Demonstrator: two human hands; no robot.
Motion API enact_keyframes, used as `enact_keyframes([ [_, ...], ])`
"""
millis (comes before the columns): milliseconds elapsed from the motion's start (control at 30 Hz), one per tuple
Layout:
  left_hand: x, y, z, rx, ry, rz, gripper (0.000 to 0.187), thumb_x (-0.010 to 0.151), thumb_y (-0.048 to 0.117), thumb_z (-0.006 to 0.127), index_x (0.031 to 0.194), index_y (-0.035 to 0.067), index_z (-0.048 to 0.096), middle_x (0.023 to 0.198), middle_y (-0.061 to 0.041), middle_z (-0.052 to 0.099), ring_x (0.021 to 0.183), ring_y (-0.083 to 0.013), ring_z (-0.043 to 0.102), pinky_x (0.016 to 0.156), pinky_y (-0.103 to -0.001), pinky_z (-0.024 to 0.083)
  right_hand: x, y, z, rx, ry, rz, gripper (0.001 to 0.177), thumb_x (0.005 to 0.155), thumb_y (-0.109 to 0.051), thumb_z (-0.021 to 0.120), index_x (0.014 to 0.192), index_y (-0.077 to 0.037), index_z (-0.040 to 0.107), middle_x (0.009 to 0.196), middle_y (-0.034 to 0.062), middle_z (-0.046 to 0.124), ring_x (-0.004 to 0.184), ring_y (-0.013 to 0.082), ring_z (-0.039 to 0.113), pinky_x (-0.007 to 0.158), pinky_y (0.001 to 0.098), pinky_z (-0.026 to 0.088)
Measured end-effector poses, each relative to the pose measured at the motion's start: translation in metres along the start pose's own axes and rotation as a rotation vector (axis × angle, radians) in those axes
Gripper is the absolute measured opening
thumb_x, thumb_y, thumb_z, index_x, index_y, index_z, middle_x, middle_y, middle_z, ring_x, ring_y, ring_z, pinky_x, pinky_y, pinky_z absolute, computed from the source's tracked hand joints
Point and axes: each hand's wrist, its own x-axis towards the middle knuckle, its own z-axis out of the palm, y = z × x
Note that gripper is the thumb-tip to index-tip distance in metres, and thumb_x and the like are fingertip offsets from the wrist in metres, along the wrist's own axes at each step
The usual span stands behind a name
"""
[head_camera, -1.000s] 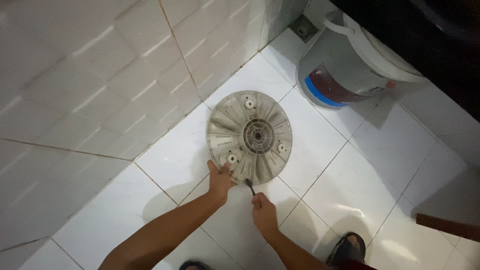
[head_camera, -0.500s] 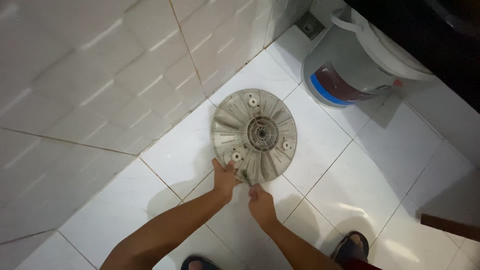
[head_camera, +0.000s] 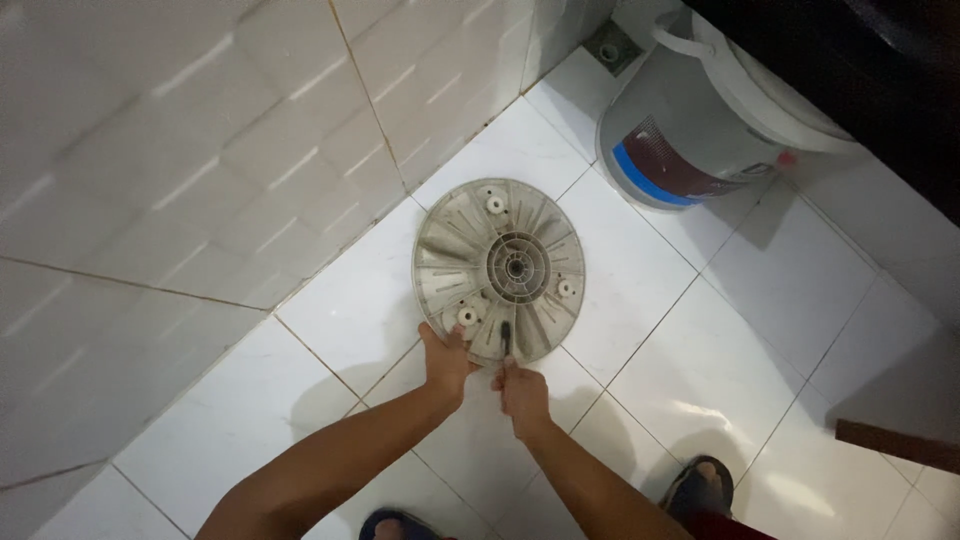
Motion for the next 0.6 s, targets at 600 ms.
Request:
enact_keyframes([
  [600,0.008,0.002,0.000,0.189,0.007,0.174,0.044,0.107,0.026,0.049,0.139,0.010,0.024,0.106,-0.019,0.066,0.078,-0.0256,0.062,0.059,-0.036,0.054,0.032,0.005,-0.051,-0.472,-0.053,-0.270,0.030,0.102,-0.029,0.049,0.098,-0.004,0.066,0.084,0.0109,0.069,0.070,0.0211,0.062,0.058,0.0385,0.051],
])
